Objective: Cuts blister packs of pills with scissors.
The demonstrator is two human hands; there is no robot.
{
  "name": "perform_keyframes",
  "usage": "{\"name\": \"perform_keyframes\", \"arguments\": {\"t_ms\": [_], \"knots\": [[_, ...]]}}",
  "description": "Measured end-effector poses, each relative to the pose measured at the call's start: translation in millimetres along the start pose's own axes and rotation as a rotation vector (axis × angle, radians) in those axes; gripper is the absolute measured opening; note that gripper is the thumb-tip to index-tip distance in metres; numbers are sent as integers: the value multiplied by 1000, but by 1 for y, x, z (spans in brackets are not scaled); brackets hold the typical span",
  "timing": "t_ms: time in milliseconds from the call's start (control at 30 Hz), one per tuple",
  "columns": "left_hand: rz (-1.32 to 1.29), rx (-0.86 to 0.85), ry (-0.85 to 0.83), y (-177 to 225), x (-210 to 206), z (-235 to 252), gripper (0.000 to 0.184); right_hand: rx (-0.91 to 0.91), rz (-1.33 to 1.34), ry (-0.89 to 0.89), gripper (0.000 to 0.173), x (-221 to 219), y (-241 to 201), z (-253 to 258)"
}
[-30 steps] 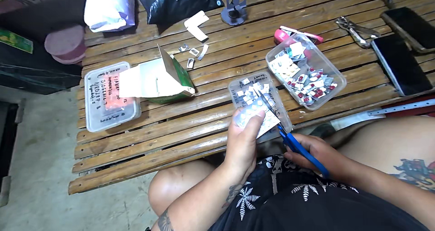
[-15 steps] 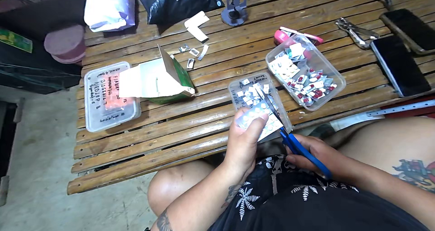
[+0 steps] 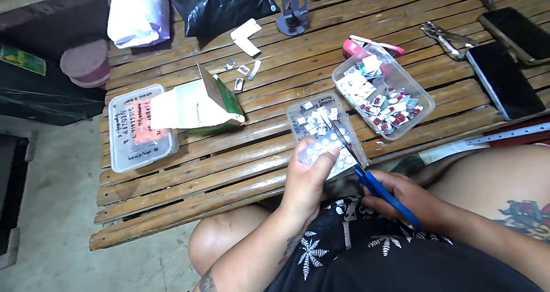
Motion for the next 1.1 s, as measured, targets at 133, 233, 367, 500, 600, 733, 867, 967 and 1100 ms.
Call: {"name": "perform_keyframes", "arguments": {"t_ms": [133, 233, 367, 500, 600, 733, 867, 967, 1100], "knots": [[6, -1, 3, 0, 0, 1, 14, 6, 18, 12, 30, 0, 0, 0], [1, -9, -4, 0, 0, 1, 13, 19, 11, 24, 30, 0, 1, 0], [1, -15, -2, -1, 0, 1, 13, 22, 5, 39, 30, 0, 3, 0], [-3, -10, -1, -2, 0, 1, 13, 23, 3, 50, 30, 0, 3, 1], [-2, -11, -9, -2, 1, 1, 14, 23, -12, 62, 32, 0, 3, 1], [-6, 6, -18, -3, 1, 1, 12, 25, -6, 63, 32, 0, 5, 2], [0, 28, -8, -3, 0, 1, 12, 17, -2, 65, 33, 0, 5, 2], [-10, 40, 18, -3, 0, 2, 13, -13, 3, 47, 32, 0, 5, 3], [-38, 34, 13, -4, 0, 3, 15, -25, 5, 49, 33, 0, 4, 2]]}}
Point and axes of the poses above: each hand's wrist, its own z-axis towards the middle knuckle, its own x-axis out of the back of the hand, y = z × x, the point moved 3 cm from there along z, towards the middle knuckle, and after that the axes turned 10 degrees about -x, right-handed, at the moved point
